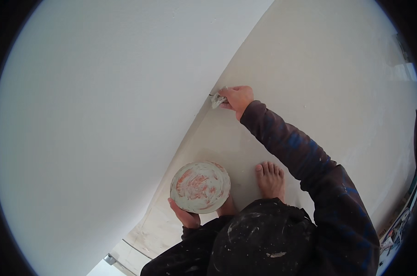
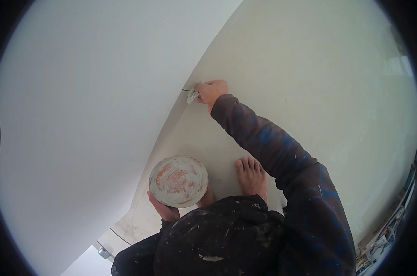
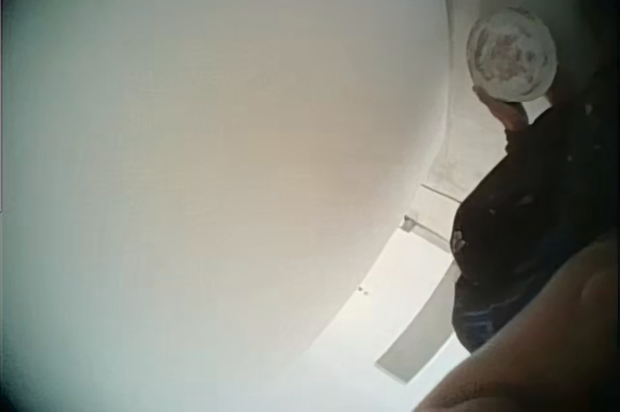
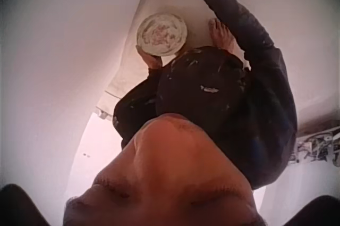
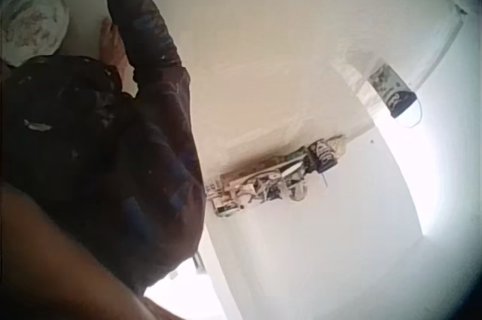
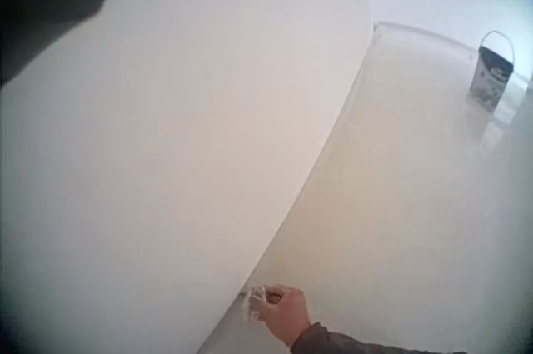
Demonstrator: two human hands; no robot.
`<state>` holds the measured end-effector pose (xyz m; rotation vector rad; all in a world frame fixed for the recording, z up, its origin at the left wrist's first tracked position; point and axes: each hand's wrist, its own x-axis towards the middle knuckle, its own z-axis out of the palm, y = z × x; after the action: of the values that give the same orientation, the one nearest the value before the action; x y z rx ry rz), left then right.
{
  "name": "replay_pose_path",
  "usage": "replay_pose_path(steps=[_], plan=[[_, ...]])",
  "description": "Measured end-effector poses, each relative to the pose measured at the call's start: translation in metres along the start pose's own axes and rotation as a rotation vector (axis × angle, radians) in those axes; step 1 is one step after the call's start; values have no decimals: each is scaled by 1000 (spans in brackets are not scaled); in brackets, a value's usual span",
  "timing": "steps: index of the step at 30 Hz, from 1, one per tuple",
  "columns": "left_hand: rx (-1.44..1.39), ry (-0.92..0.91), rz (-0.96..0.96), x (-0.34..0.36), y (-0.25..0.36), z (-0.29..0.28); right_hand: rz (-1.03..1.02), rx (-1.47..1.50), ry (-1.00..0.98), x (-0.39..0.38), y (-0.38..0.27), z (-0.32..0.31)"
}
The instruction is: The person scoops plaster from a bowl using a small putty knife and applies it along the wall joints, repeatedly smoothing the mixture into the corner.
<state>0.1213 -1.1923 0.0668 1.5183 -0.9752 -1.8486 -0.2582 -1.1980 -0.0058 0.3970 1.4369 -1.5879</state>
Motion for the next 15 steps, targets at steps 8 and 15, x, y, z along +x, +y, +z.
replay_pose_path(steps=[8, 15], plan=[[10, -86, 47, 1, 3, 4, -420, -35, -29, -42, 11, -7], [8, -45, 10, -2, 5, 4, -1030, -857, 265, -31, 5, -44]])
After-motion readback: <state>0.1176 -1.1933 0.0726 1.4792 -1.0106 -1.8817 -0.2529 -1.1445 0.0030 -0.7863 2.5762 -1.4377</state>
